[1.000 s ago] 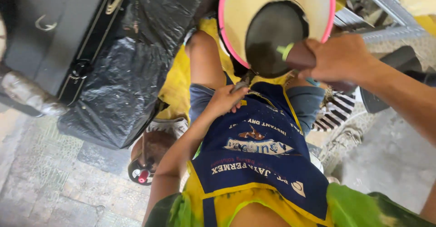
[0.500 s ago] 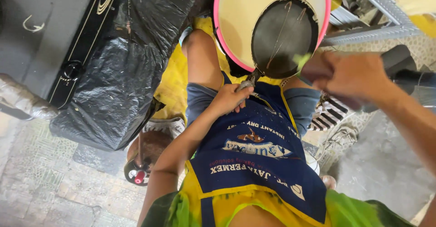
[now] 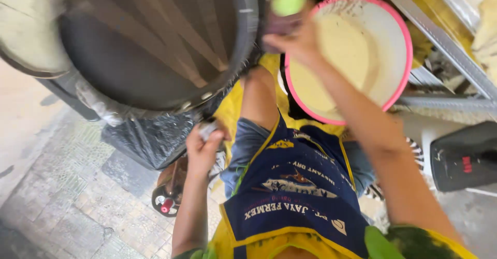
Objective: Cooking crepes by pouring batter into a pan and spreading it evenly with a ladle
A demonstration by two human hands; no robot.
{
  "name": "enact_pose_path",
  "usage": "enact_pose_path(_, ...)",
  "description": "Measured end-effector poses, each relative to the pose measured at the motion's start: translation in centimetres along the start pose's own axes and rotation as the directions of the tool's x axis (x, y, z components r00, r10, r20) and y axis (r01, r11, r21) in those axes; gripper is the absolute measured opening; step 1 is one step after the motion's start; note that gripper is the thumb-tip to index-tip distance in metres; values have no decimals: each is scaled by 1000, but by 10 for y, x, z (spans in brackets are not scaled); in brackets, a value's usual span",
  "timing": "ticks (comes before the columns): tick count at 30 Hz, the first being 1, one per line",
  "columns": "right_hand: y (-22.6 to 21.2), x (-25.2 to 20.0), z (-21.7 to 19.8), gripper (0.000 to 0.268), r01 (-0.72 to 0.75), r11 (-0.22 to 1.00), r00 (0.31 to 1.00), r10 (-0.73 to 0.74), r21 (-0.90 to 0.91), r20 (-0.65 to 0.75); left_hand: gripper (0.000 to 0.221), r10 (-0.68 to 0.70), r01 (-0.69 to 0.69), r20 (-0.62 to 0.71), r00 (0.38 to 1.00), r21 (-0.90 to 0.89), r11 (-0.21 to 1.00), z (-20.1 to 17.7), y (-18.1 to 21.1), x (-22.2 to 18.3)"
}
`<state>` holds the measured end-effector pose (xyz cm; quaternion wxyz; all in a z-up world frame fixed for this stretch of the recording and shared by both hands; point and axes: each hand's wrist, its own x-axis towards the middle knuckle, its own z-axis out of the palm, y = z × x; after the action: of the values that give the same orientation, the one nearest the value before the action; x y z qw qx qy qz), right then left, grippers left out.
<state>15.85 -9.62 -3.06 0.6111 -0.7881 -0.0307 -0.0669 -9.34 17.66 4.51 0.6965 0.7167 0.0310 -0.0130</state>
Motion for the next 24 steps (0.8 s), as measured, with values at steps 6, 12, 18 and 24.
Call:
enact_pose_path(6,-25,13,133,103,51,992,988,-34,-114,150,31,8,-114,-277,961,-370,922,-16,25,-25)
enact_pose_path(12,48,-60,17,84,159,901,947,-23,-404,321,8,-125,93,-205,971,-157,983,5,-38,-24)
enact_pose_path(18,188,-268,-205,68,505,-608,836,520,-613,173,35,-216,184,93,972,269,945,57,-55,13)
enact_pose_path(24,109,-267,-254,16,224,-238,968,168,-945,187,43,-440,231,273,856,559,796,94,-69,50)
